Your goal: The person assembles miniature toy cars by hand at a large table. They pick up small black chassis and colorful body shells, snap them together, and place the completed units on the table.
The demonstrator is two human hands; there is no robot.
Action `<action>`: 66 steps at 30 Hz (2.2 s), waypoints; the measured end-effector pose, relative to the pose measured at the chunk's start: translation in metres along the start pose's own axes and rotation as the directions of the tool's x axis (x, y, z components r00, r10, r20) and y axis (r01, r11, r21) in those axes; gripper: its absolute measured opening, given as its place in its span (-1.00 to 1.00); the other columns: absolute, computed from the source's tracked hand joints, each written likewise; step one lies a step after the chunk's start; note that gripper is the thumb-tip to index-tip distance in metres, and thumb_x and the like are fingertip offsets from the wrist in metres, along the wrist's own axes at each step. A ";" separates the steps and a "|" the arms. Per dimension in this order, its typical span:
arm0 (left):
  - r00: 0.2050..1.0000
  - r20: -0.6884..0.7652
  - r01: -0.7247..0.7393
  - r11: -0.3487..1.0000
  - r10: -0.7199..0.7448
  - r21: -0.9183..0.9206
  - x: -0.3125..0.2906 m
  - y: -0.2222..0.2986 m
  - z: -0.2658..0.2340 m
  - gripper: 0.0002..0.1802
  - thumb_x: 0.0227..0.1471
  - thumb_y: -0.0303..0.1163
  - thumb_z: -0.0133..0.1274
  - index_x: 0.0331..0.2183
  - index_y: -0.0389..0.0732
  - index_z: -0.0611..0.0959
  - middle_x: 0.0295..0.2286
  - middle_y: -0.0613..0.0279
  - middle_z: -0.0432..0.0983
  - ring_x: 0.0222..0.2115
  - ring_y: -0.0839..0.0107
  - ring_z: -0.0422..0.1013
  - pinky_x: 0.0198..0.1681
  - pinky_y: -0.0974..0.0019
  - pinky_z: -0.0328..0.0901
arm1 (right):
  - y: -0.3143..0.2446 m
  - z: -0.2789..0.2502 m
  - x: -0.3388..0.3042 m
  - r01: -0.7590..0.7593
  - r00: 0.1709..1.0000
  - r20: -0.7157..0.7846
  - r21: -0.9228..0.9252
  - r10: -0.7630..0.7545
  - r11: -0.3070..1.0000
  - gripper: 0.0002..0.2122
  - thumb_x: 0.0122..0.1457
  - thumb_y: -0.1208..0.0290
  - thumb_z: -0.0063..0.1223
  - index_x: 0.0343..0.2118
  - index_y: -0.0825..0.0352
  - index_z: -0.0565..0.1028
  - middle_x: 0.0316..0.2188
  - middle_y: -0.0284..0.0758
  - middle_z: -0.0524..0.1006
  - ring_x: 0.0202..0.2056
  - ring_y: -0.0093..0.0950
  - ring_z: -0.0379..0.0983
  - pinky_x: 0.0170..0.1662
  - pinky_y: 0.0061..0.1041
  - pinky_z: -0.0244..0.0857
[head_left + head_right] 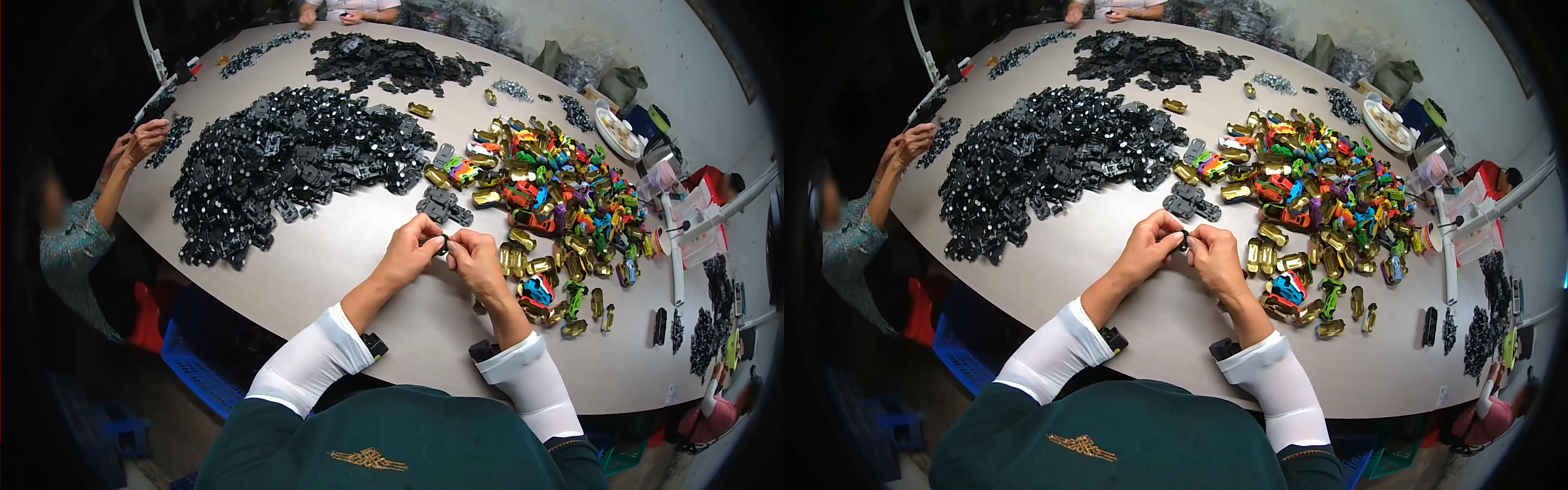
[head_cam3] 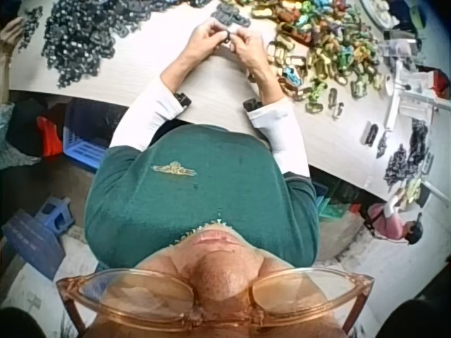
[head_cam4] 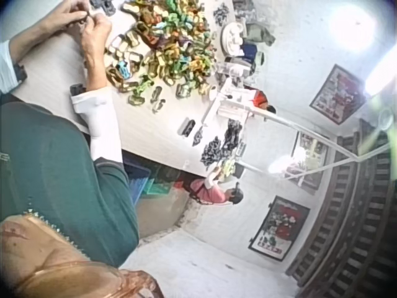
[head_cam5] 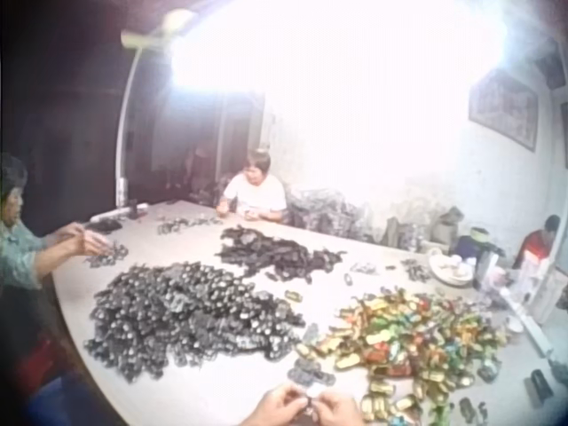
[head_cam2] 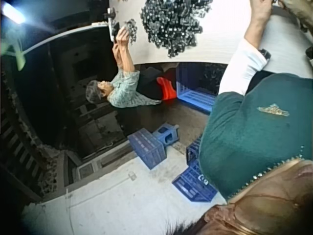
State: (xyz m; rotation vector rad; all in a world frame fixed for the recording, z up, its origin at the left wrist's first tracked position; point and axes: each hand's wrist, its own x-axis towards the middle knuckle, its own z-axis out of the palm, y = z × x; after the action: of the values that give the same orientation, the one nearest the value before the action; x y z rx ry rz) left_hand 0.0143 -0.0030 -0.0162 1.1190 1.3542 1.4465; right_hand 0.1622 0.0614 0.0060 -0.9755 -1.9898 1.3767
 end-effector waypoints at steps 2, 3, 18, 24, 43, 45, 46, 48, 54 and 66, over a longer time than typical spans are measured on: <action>0.997 -0.027 -0.069 0.991 0.072 0.112 0.000 -0.003 0.001 -0.83 0.02 -0.45 0.06 -0.31 -0.31 0.50 -0.49 0.21 0.49 -0.59 0.61 0.35 -0.63 0.47 0.24 | 0.004 0.006 -0.001 0.067 0.995 -0.065 -0.135 -0.076 0.989 -0.85 0.14 0.55 -0.02 -0.54 0.43 0.48 -0.75 -0.42 0.42 -0.70 -0.68 0.26 -0.63 -0.63 0.09; 0.990 -0.025 -0.130 0.979 0.135 0.158 0.002 -0.009 0.001 -0.84 0.02 -0.46 0.06 -0.31 -0.28 0.49 -0.50 0.25 0.47 -0.60 0.64 0.32 -0.63 0.51 0.22 | 0.006 0.008 -0.002 0.097 0.988 -0.095 -0.204 -0.118 0.974 -0.85 0.12 0.56 -0.02 -0.56 0.46 0.48 -0.76 -0.38 0.42 -0.70 -0.64 0.29 -0.62 -0.58 0.13; 0.997 -0.005 0.067 0.916 -0.075 -0.397 0.009 0.005 -0.017 -0.56 -0.04 -0.55 0.17 -0.06 -0.24 0.50 -0.39 0.29 0.49 -0.44 0.62 0.42 -0.42 0.53 0.37 | -0.019 -0.017 -0.004 -0.134 0.985 0.144 0.305 0.094 0.943 -0.82 0.20 0.51 -0.04 -0.18 0.39 0.54 -0.55 -0.48 0.46 -0.61 -0.73 0.34 -0.61 -0.76 0.21; 0.989 0.122 0.125 0.912 -0.083 -0.391 0.001 0.023 -0.011 -0.81 0.21 -0.32 -0.07 -0.18 -0.18 0.51 -0.42 0.31 0.54 -0.54 0.63 0.39 -0.61 0.58 0.29 | -0.028 -0.021 -0.006 -0.092 0.994 0.094 0.366 0.061 0.926 -0.81 0.22 0.46 -0.03 -0.16 0.38 0.50 -0.57 -0.46 0.45 -0.64 -0.74 0.30 -0.65 -0.78 0.14; 0.987 0.086 -0.137 0.990 0.134 0.035 0.001 0.007 0.003 -0.88 0.14 -0.51 -0.04 -0.23 -0.28 0.47 -0.42 0.33 0.45 -0.42 0.64 0.32 -0.31 0.53 0.28 | -0.022 -0.022 -0.004 -0.307 0.952 0.195 0.657 0.238 0.688 -0.91 0.18 0.45 0.04 -0.39 0.34 0.44 -0.65 -0.43 0.43 -0.73 -0.73 0.21 -0.74 -0.77 -0.01; 0.986 0.070 -0.151 0.988 0.149 0.029 0.000 0.006 0.005 -0.89 0.14 -0.51 -0.04 -0.25 -0.29 0.48 -0.42 0.33 0.46 -0.42 0.64 0.32 -0.32 0.52 0.28 | -0.021 -0.020 -0.005 -0.277 0.961 0.168 0.641 0.221 0.716 -0.91 0.18 0.45 0.04 -0.41 0.34 0.44 -0.66 -0.44 0.43 -0.74 -0.74 0.20 -0.74 -0.77 -0.01; 0.986 0.062 -0.158 0.987 0.157 0.026 0.000 0.005 0.005 -0.89 0.14 -0.52 -0.04 -0.25 -0.29 0.48 -0.42 0.33 0.46 -0.43 0.64 0.32 -0.33 0.52 0.28 | -0.019 -0.018 -0.005 -0.255 0.967 0.149 0.627 0.207 0.736 -0.91 0.19 0.45 0.03 -0.42 0.34 0.45 -0.68 -0.45 0.43 -0.75 -0.75 0.19 -0.73 -0.77 -0.02; 0.988 0.052 -0.147 0.987 0.144 0.065 -0.001 0.005 0.004 -0.90 0.13 -0.52 -0.04 -0.26 -0.30 0.48 -0.44 0.33 0.46 -0.44 0.64 0.32 -0.33 0.52 0.28 | -0.016 -0.013 -0.005 -0.199 0.980 0.102 0.569 0.171 0.798 -0.90 0.19 0.46 0.03 -0.44 0.35 0.46 -0.69 -0.47 0.42 -0.75 -0.76 0.18 -0.73 -0.77 -0.02; 0.985 -0.002 -0.172 0.975 0.174 0.143 0.001 -0.002 0.006 -0.87 0.08 -0.49 -0.03 -0.31 -0.33 0.51 -0.47 0.13 0.54 -0.48 0.46 0.43 -0.40 0.39 0.32 | 0.003 -0.001 -0.003 0.091 0.995 -0.059 0.179 -0.081 0.980 -0.89 0.21 0.43 0.03 -0.40 0.35 0.47 -0.69 -0.50 0.40 -0.72 -0.78 0.18 -0.69 -0.80 -0.03; 0.993 -0.003 -0.113 0.973 0.116 0.204 -0.004 0.012 0.005 -0.87 0.10 -0.48 -0.05 -0.30 -0.33 0.50 -0.50 0.19 0.52 -0.51 0.52 0.39 -0.42 0.40 0.30 | -0.014 -0.018 -0.003 -0.235 0.972 0.126 0.503 0.198 0.832 -0.90 0.19 0.45 0.03 -0.41 0.35 0.49 -0.69 -0.49 0.42 -0.74 -0.77 0.18 -0.70 -0.77 -0.01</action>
State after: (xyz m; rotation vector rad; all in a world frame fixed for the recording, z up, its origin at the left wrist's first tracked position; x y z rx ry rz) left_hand 0.0200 -0.0062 -0.0041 1.3392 1.4951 1.4239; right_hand 0.1736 0.0661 0.0247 -0.9201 -1.4482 1.9600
